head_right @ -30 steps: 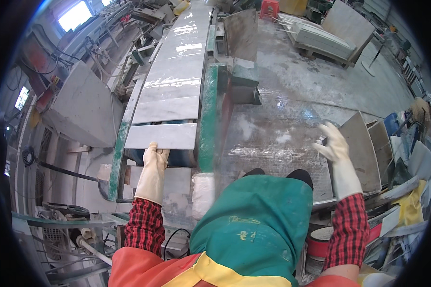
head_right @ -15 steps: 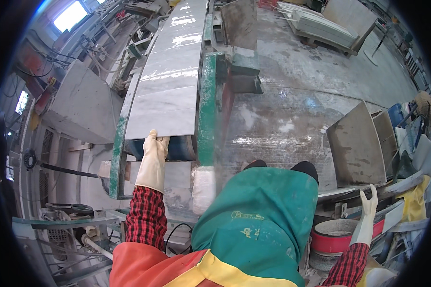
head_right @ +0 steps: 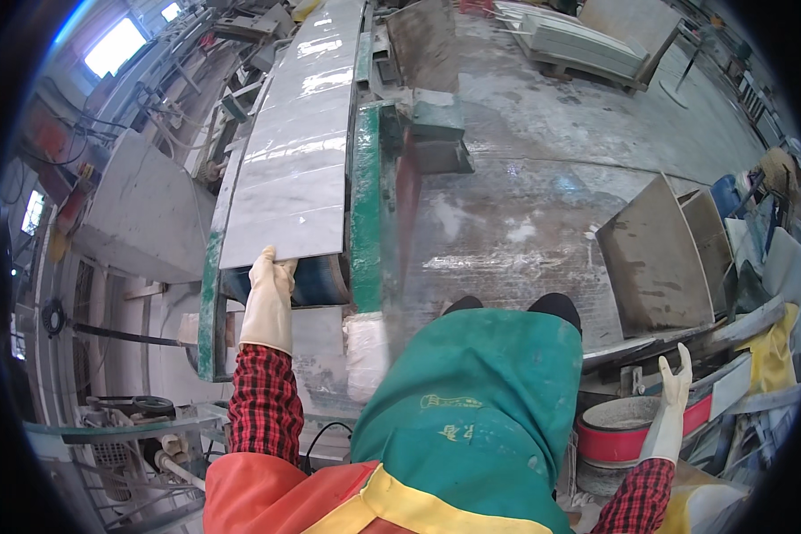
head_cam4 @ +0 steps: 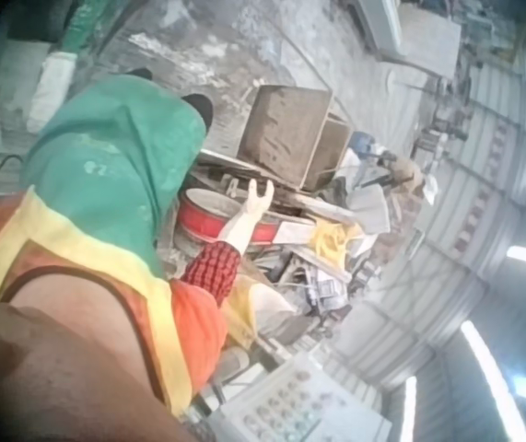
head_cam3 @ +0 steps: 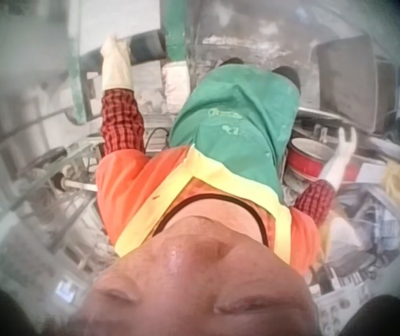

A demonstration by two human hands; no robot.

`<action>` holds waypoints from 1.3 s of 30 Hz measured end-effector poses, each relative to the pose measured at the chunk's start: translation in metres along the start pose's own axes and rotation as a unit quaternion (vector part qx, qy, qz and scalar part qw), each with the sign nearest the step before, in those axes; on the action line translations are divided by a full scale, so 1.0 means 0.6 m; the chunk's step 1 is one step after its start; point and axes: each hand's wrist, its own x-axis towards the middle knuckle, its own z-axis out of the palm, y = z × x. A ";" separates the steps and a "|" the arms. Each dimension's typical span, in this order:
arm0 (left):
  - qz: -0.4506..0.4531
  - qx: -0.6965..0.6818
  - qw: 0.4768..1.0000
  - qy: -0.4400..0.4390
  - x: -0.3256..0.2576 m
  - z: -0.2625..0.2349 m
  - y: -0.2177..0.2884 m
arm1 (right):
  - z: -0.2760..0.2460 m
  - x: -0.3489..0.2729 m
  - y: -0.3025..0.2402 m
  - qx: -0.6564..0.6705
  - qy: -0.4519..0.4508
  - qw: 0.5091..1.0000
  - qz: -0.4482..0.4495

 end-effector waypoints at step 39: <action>0.212 0.466 0.853 -0.101 -0.125 -0.019 0.048 | -0.175 -0.010 0.230 -0.442 0.220 0.860 0.130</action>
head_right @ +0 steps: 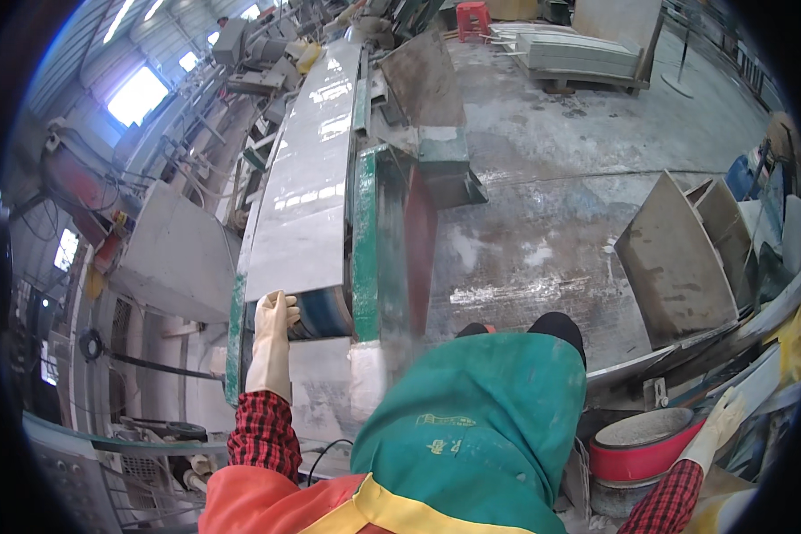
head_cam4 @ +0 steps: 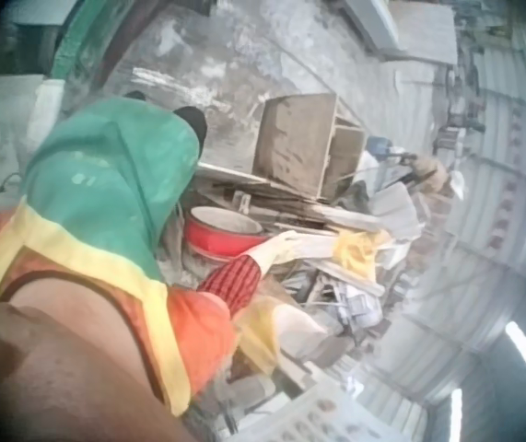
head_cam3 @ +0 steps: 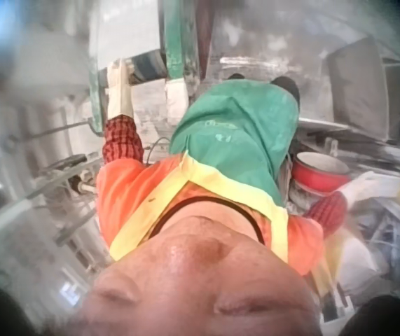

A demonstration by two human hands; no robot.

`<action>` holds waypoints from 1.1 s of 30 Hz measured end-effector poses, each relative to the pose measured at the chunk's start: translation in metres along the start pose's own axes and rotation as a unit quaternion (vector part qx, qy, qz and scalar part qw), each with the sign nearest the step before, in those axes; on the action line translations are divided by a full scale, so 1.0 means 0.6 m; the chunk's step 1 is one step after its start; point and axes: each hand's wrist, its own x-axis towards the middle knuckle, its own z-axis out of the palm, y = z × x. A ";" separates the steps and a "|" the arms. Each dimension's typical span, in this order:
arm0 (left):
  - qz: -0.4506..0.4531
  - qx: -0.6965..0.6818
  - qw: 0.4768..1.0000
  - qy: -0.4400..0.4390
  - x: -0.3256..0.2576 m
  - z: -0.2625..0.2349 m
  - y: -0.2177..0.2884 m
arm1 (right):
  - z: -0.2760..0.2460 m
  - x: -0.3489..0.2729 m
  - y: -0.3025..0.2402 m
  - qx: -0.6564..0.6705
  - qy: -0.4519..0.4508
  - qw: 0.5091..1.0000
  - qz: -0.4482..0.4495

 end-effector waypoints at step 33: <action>0.484 0.297 0.804 -0.178 -0.092 0.271 0.065 | -0.084 -0.038 -0.071 -0.056 0.011 0.996 0.074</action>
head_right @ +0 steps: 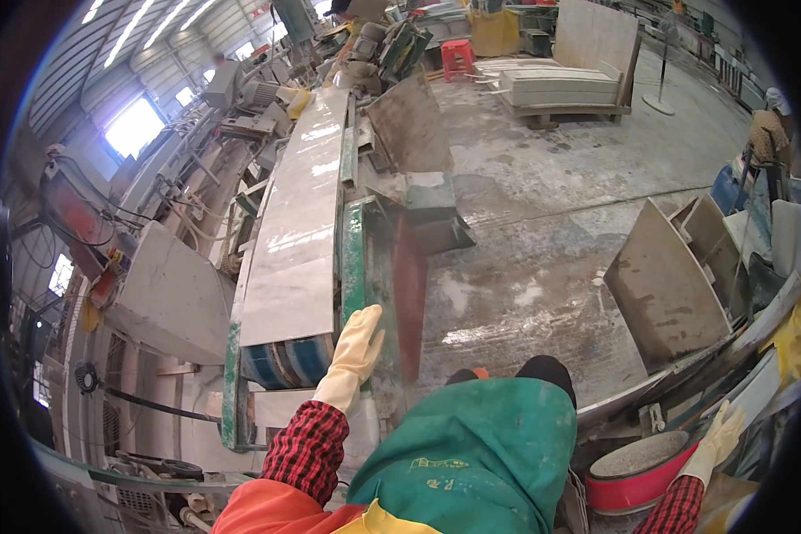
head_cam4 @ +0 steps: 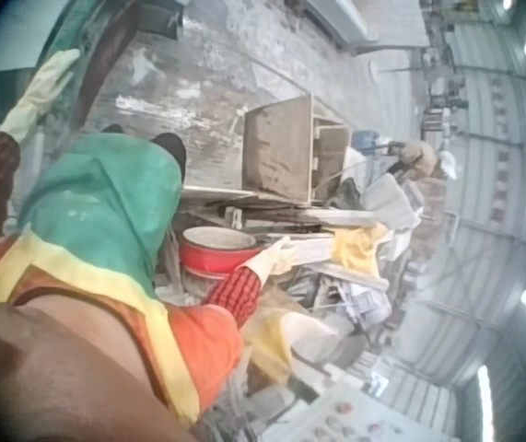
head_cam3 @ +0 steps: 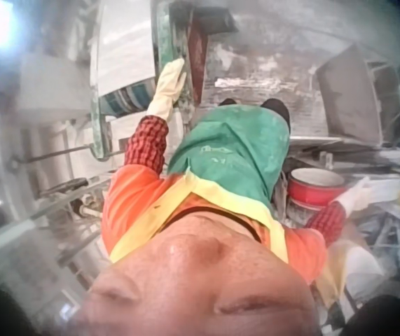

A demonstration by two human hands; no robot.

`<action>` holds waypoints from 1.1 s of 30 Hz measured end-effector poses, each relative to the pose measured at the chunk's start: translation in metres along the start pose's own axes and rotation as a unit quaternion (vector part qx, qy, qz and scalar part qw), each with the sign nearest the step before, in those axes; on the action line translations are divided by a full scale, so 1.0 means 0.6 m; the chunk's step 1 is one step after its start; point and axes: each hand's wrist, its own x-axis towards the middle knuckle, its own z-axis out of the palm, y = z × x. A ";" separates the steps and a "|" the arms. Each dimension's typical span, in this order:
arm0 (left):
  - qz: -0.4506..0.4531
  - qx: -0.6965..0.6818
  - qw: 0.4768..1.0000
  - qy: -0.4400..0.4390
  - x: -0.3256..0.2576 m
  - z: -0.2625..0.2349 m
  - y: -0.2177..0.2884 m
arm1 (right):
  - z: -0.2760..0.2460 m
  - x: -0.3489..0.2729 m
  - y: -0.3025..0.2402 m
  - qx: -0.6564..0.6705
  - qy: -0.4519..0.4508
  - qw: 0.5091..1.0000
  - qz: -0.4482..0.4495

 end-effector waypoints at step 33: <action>0.025 -0.013 0.999 0.026 -0.007 -0.009 -0.005 | -0.026 -0.055 -0.028 0.042 0.012 0.998 -0.039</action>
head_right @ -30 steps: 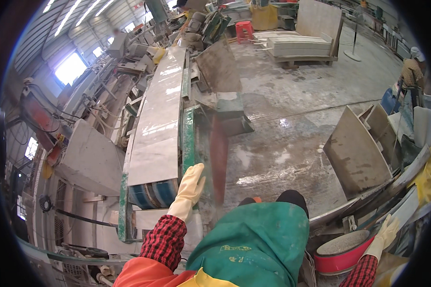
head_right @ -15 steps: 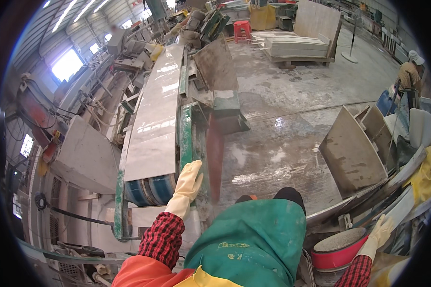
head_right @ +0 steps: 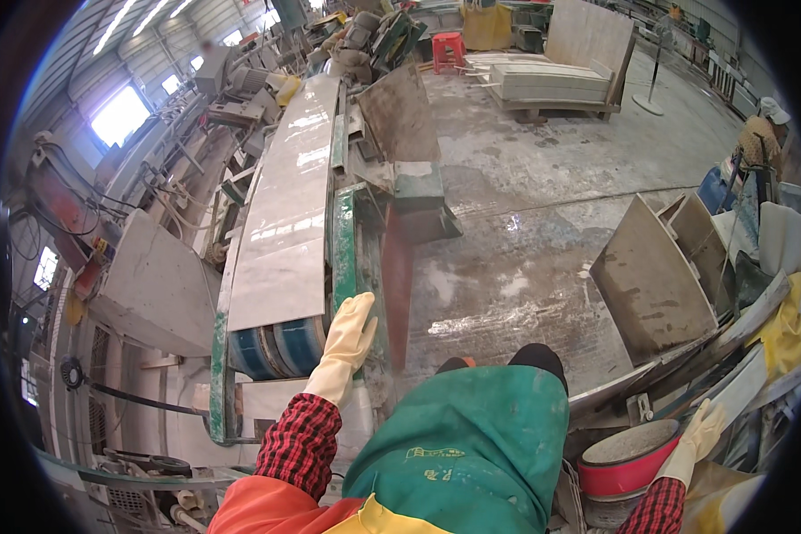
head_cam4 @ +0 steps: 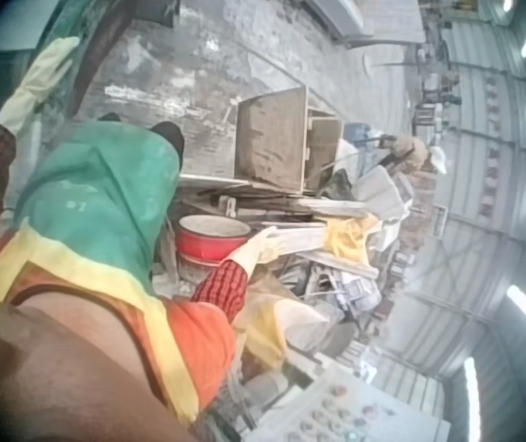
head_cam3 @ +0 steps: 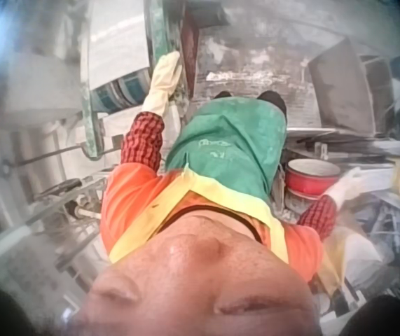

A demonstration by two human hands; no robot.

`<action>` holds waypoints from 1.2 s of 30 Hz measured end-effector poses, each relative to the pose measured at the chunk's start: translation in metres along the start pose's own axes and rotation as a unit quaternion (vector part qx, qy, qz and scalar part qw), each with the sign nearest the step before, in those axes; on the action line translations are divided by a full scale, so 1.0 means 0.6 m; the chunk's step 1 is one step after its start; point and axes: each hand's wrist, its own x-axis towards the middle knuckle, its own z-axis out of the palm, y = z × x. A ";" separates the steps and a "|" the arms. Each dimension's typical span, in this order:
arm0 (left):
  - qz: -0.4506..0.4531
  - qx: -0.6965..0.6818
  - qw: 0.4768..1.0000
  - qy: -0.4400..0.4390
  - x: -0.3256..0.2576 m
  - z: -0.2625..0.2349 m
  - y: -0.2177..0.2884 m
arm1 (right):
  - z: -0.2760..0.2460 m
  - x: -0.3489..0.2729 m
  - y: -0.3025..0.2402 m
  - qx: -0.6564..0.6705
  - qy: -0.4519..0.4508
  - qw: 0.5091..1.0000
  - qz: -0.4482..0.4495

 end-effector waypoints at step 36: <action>-0.012 -0.013 1.000 -0.005 0.005 -0.004 0.005 | -0.028 -0.057 -0.017 0.042 -0.020 0.999 -0.014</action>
